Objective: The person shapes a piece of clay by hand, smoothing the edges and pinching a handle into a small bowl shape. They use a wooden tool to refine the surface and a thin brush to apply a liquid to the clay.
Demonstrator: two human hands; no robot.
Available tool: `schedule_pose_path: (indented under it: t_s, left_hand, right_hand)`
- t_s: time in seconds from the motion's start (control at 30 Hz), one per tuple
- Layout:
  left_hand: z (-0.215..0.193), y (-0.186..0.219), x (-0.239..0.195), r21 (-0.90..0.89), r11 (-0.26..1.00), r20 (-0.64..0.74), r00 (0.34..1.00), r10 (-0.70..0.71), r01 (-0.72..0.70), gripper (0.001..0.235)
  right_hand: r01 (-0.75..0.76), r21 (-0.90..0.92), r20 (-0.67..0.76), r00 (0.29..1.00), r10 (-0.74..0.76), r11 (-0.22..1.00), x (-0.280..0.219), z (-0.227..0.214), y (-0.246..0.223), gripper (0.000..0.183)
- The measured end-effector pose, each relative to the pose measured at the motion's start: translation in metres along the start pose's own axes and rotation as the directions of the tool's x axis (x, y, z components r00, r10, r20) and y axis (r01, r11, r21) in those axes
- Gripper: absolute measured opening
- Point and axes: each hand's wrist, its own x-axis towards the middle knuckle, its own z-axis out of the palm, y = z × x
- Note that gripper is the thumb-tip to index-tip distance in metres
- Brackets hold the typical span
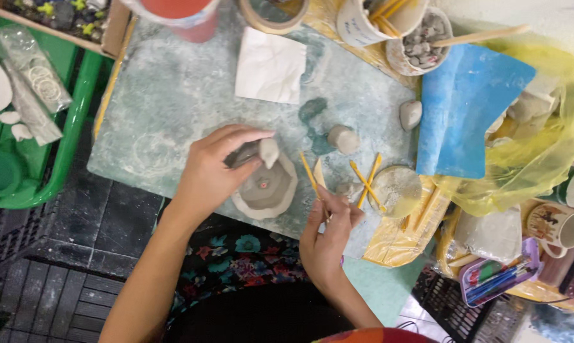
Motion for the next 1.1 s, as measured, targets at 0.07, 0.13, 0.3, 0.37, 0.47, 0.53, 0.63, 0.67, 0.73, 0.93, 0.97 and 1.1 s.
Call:
schedule_pose_path:
  t_s: [0.07, 0.13, 0.3, 0.37, 0.47, 0.53, 0.63, 0.67, 0.73, 0.93, 0.97, 1.1]
  left_hand:
    - [0.001, 0.001, -0.001, -0.031, 0.999, -0.004, 1.0, -0.018, 0.018, 0.045]
    - [0.002, 0.002, -0.002, -0.047, 0.994, 0.001, 0.995, -0.096, 0.096, 0.047]
    - [0.005, -0.002, 0.001, 0.006, 0.991, 0.006, 0.991, -0.133, 0.133, 0.048]
    - [0.005, -0.004, 0.0, 0.005, 0.989, 0.01, 0.989, -0.145, 0.145, 0.047]
    - [0.006, -0.006, -0.002, 0.03, 0.986, 0.008, 0.987, -0.161, 0.161, 0.048]
    - [0.008, -0.008, -0.002, 0.032, 0.988, -0.014, 0.988, -0.152, 0.152, 0.044]
    - [0.01, -0.011, -0.003, 0.019, 0.989, -0.022, 0.989, -0.146, 0.146, 0.042]
    - [0.01, -0.012, -0.004, 0.024, 0.989, -0.017, 0.989, -0.147, 0.147, 0.042]
    - [0.01, -0.014, -0.004, -0.052, 0.986, -0.014, 0.987, -0.16, 0.159, 0.044]
    - [0.011, -0.009, 0.001, 0.004, 0.995, 0.026, 0.994, -0.103, 0.103, 0.044]
    - [0.011, -0.008, 0.001, 0.006, 0.994, 0.029, 0.994, -0.105, 0.105, 0.044]
    - [0.011, -0.012, -0.001, 0.101, 0.994, 0.009, 1.0, -0.029, 0.027, 0.047]
  right_hand:
    - [0.014, 0.032, 0.011, 1.0, -0.014, 0.999, 0.004, -0.003, 0.003, 0.029]
    - [0.025, 0.064, 0.025, 0.999, -0.026, 0.998, 0.007, -0.005, 0.005, 0.029]
    - [0.052, 0.113, 0.029, 0.998, -0.055, 0.992, 0.014, -0.006, 0.007, 0.028]
    - [0.053, 0.12, 0.048, 0.997, -0.059, 0.991, 0.018, -0.006, 0.006, 0.029]
    - [0.076, 0.117, 0.077, 0.993, -0.085, 0.99, 0.022, -0.006, -0.001, 0.034]
    - [0.094, 0.113, 0.081, 0.991, -0.104, 0.989, 0.025, -0.007, -0.006, 0.037]
    - [0.093, 0.097, 0.11, 0.988, -0.104, 0.991, 0.029, -0.007, -0.008, 0.04]
    - [0.085, 0.108, 0.111, 0.989, -0.097, 0.991, 0.03, -0.006, -0.006, 0.04]
    - [0.071, 0.123, 0.11, 0.99, -0.084, 0.99, 0.03, -0.006, 0.0, 0.039]
    - [0.029, 0.186, 0.079, 0.996, -0.045, 0.982, 0.038, -0.007, 0.009, 0.035]
    - [0.065, 0.197, 0.064, 0.995, -0.079, 0.978, 0.04, -0.007, 0.01, 0.034]
    - [0.08, 0.233, 0.072, 0.992, -0.099, 0.969, 0.045, -0.003, 0.006, 0.029]
